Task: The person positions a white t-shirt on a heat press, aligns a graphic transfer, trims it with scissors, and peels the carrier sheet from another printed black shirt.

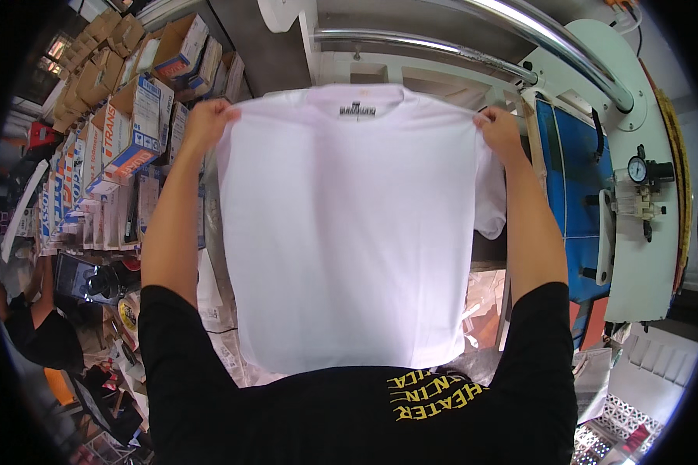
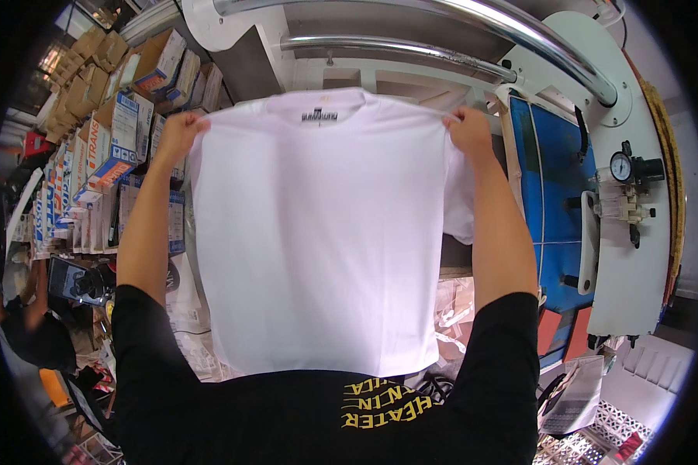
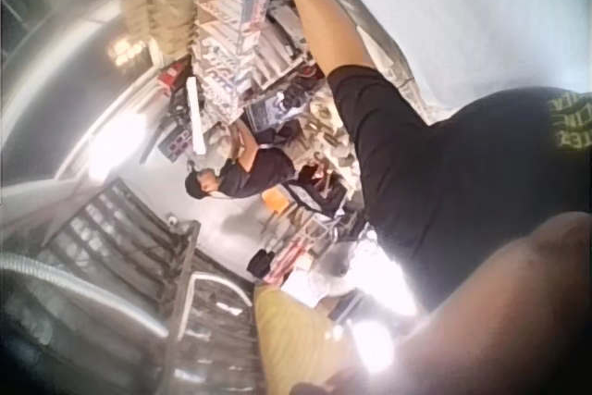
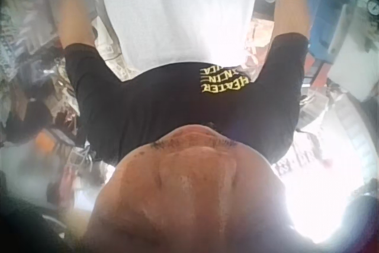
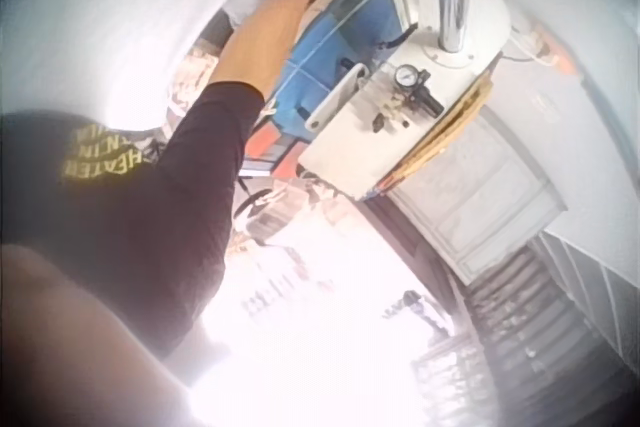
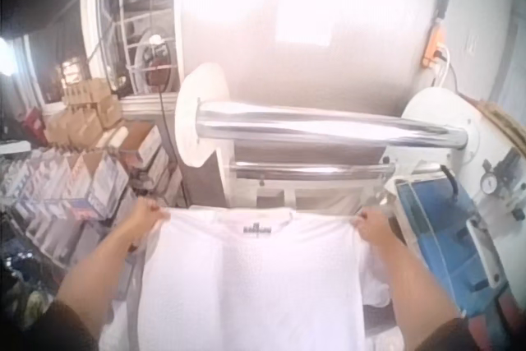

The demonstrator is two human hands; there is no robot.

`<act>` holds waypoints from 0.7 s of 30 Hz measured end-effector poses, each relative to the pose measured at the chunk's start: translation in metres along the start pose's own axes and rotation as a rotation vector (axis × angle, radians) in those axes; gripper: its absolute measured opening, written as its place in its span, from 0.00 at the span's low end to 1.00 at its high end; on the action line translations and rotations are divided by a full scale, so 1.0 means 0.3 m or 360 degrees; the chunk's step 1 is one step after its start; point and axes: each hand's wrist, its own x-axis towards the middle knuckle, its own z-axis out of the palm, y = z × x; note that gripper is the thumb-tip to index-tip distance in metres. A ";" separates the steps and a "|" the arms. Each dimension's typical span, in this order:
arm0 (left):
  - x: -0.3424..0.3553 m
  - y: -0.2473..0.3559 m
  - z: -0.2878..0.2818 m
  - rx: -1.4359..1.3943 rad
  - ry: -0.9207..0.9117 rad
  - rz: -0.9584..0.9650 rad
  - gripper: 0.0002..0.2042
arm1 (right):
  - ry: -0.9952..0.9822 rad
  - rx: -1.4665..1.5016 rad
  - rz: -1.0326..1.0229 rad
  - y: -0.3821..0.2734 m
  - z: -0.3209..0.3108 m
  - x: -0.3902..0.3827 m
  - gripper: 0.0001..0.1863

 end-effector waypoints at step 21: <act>-0.198 0.434 0.520 0.0233 0.0311 0.1249 0.11 | 0.0199 -0.0497 -0.0878 -0.434 0.465 -0.267 0.20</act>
